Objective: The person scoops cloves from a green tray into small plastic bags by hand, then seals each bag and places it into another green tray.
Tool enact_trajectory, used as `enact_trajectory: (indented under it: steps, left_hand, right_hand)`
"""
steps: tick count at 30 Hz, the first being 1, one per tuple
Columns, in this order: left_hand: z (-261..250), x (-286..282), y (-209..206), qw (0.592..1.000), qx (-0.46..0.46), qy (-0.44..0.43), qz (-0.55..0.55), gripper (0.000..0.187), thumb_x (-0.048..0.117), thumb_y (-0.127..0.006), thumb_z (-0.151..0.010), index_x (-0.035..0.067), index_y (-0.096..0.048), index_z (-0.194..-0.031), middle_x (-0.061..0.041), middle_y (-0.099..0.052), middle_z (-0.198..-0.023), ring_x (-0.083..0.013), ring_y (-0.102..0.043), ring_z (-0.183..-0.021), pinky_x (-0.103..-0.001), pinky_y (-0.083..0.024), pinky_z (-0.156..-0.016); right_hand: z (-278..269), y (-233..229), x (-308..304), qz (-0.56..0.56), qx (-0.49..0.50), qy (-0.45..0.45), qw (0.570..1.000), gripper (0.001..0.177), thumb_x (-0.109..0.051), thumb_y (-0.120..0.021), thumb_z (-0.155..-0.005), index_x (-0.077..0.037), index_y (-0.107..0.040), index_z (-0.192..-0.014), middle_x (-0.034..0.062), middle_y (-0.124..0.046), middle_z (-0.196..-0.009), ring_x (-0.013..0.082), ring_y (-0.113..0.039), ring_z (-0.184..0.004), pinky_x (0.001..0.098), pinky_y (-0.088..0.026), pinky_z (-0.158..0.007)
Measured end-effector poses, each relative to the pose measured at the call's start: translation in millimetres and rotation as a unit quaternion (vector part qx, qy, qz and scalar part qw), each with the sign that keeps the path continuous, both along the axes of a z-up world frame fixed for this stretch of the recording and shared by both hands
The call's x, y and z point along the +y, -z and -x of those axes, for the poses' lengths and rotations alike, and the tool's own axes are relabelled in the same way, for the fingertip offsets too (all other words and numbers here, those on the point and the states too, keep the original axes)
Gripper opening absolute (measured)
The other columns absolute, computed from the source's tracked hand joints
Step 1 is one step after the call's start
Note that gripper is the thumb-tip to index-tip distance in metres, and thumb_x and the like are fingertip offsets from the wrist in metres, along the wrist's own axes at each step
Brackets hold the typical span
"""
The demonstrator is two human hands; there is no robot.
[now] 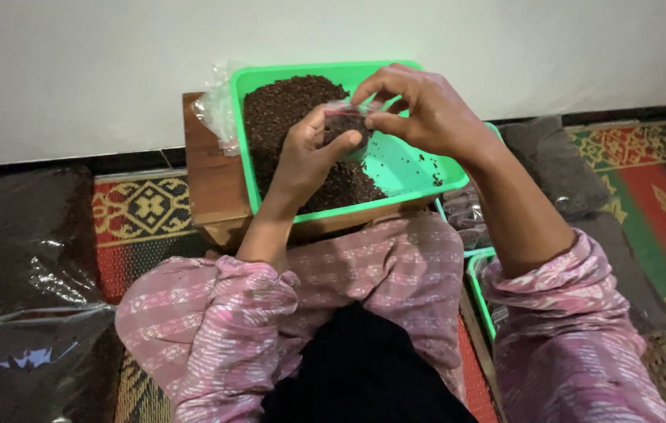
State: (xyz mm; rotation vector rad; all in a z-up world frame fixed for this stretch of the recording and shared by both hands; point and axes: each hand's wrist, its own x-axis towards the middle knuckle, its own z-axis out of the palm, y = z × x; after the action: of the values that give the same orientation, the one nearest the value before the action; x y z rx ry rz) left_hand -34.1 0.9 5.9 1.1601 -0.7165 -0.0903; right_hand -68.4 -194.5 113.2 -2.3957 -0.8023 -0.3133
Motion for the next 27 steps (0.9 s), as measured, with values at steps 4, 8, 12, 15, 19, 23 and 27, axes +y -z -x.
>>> enact_trajectory:
  steps: [4, 8, 12, 15, 19, 23, 27]
  left_hand:
    - [-5.1, -4.7, 6.6, 1.000, -0.007, 0.017, 0.009, 0.037, 0.013, -0.069, -0.096, 0.003, -0.058, -0.130, -0.010, -0.069, -0.122, -0.0149, -0.065, -0.107, -0.026, -0.054, -0.094]
    - [-4.5, -6.3, 10.5, 0.989, -0.006, -0.106, -0.101, 0.027, 0.028, -0.074, -0.099, 0.013, -0.072, -0.121, -0.014, -0.074, -0.113, -0.0252, -0.070, -0.111, -0.045, -0.055, -0.100]
    - [-7.7, -9.4, 33.0, 0.961, -0.076, -0.207, -0.165, 0.014, 0.026, -0.071, -0.100, 0.016, -0.076, -0.109, -0.009, -0.076, -0.107, -0.0250, -0.073, -0.103, -0.042, -0.056, -0.093]
    - [5.5, -10.8, 25.3, 0.949, -0.065, -0.244, -0.189, 0.014, 0.027, -0.070, -0.100, 0.017, -0.075, -0.108, -0.005, -0.076, -0.108, -0.0219, -0.072, -0.103, -0.040, -0.056, -0.091]
    - [22.4, -14.9, 12.1, 0.939, -0.132, -0.260, -0.183, 0.012, 0.012, -0.068, -0.100, 0.009, -0.074, -0.109, -0.015, -0.070, -0.118, -0.0365, -0.067, -0.114, -0.046, -0.054, -0.097]
    - [33.5, -9.5, 33.1, 0.901, -0.206, -0.329, -0.194, 0.022, 0.017, -0.069, -0.101, 0.011, -0.070, -0.122, -0.010, -0.065, -0.128, -0.0342, -0.061, -0.125, -0.048, -0.048, -0.107]
    - [41.3, -7.7, 36.4, 0.884, -0.259, -0.350, -0.170, 0.014, 0.008, -0.065, -0.102, 0.006, -0.073, -0.113, -0.012, -0.069, -0.119, -0.0377, -0.065, -0.118, -0.049, -0.051, -0.104]
  right_hand:
    - [-4.2, 23.5, -4.4, -0.049, -0.006, 0.000, 0.999, 0.033, 0.005, -0.074, -0.089, -0.007, -0.067, -0.118, 0.0063, -0.067, -0.110, 0.0168, -0.066, -0.090, 0.0297, -0.056, -0.078]
    - [-18.2, 67.2, -10.8, -0.092, -0.020, 0.076, 0.993, 0.033, -0.016, -0.080, -0.093, -0.015, -0.072, -0.125, 0.0095, -0.069, -0.100, 0.0255, -0.070, -0.091, 0.0345, -0.061, -0.079]
    - [-19.5, 98.5, -14.8, -0.127, -0.083, 0.081, 0.985, 0.017, -0.021, -0.083, -0.093, -0.022, -0.076, -0.108, -0.0009, -0.070, -0.087, 0.0183, -0.071, -0.080, 0.0316, -0.060, -0.075]
    - [-11.1, 98.3, -8.9, -0.153, -0.074, 0.085, 0.982, 0.013, -0.015, -0.079, -0.092, -0.018, -0.072, -0.103, 0.0005, -0.071, -0.086, 0.0187, -0.071, -0.074, 0.0340, -0.060, -0.071]
    - [-0.8, 96.4, -21.9, -0.160, -0.048, 0.105, 0.980, 0.010, -0.018, -0.077, -0.093, -0.019, -0.071, -0.102, 0.0004, -0.071, -0.083, 0.0194, -0.073, -0.071, 0.0321, -0.059, -0.066]
    - [21.8, 96.6, -75.6, -0.226, -0.026, 0.151, 0.962, 0.014, -0.004, -0.067, -0.097, -0.011, -0.071, -0.107, 0.0115, -0.075, -0.087, 0.0282, -0.074, -0.076, 0.0390, -0.059, -0.072]
    - [72.5, 91.6, -162.2, -0.161, -0.025, 0.286, 0.944, 0.005, -0.005, -0.071, -0.108, -0.009, -0.069, -0.110, 0.0106, -0.071, -0.091, 0.0190, -0.068, -0.076, 0.0331, -0.056, -0.069]
